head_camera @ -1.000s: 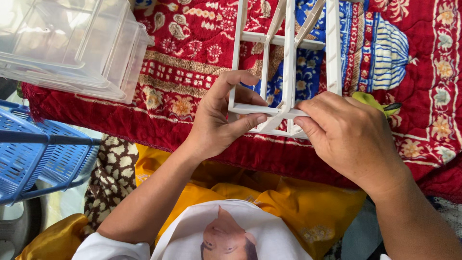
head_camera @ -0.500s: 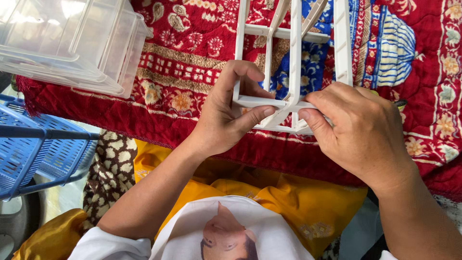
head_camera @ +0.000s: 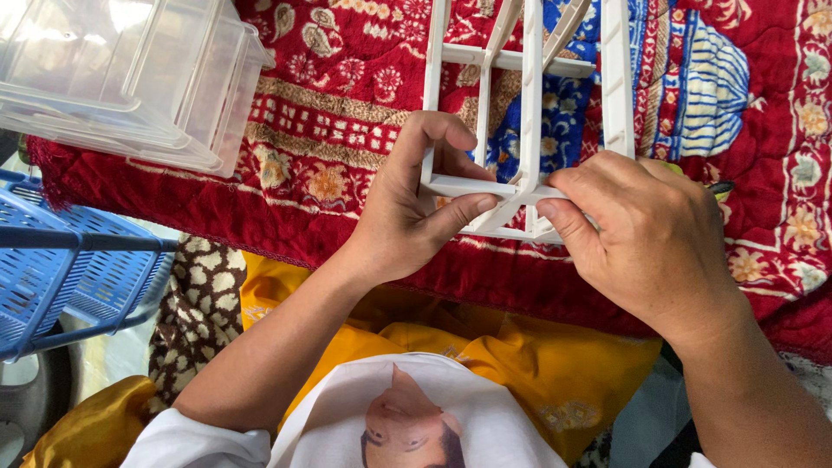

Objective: The person wipes white plastic furniture parts with a yellow cloth, then assembles two frames together and wipes a white compartmentalized tray. The person handles the parts one at a time, turning them over to clean different sides.

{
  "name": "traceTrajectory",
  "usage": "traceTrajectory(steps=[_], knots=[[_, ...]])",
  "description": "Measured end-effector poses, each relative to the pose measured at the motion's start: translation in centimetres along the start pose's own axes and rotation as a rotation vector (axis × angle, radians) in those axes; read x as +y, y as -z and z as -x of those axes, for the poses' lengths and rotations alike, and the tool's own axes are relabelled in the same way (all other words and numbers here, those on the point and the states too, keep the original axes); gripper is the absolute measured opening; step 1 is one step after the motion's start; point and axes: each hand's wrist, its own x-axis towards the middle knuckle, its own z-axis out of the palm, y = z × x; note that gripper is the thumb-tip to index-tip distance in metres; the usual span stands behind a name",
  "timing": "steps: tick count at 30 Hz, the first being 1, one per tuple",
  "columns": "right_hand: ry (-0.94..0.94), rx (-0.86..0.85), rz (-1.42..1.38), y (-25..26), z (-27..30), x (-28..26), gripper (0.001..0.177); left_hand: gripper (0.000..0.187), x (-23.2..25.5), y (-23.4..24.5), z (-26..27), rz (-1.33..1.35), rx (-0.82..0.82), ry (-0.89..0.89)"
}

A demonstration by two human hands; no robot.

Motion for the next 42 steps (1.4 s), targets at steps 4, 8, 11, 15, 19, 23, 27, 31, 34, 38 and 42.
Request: traceTrajectory(steps=[4, 8, 11, 15, 19, 23, 27, 31, 34, 38, 42], knots=[[-0.012, -0.005, -0.009, 0.0, 0.1, 0.0, 0.019, 0.049, -0.1, -0.1, 0.0, 0.012, 0.006, -0.007], [-0.014, -0.004, 0.001, -0.2, 0.1, 0.1, 0.019, 0.048, -0.1, -0.1, 0.0, 0.01, 0.002, -0.005], [0.005, 0.019, 0.018, -0.4, 0.2, 0.2, 0.02, 0.048, -0.1, -0.1, 0.0, -0.002, 0.006, -0.006], [0.007, 0.027, 0.025, -0.5, 0.3, 0.2, 0.018, 0.047, -0.1, -0.1, -0.1, -0.01, 0.002, -0.017], [0.014, 0.037, 0.02, -0.6, 0.3, 0.2, 0.018, 0.047, -0.1, -0.2, -0.1, -0.027, 0.008, -0.025], [-0.001, 0.037, 0.031, -0.8, 0.4, 0.2, 0.019, 0.047, -0.2, -0.3, -0.1, -0.041, 0.021, -0.021], [0.023, 0.071, 0.047, -1.2, 0.5, 0.3, 0.019, 0.046, -0.5, -0.4, -0.1, -0.004, 0.023, -0.021], [0.021, 0.084, 0.066, -1.5, 0.8, 0.3, 0.02, 0.046, -0.6, -0.4, 0.0, -0.04, 0.022, -0.017], [0.025, 0.089, 0.07, -1.7, 0.9, 0.3, 0.021, 0.045, -0.7, -0.5, 0.0, -0.069, 0.027, -0.018], [0.016, 0.1, 0.057, -1.9, 1.0, 0.3, 0.022, 0.044, -0.6, -0.4, 0.0, -0.052, 0.016, -0.025], [0.014, 0.105, 0.061, -2.0, 1.0, 0.2, 0.022, 0.044, -0.5, -0.3, 0.0, -0.083, 0.02, -0.036]])
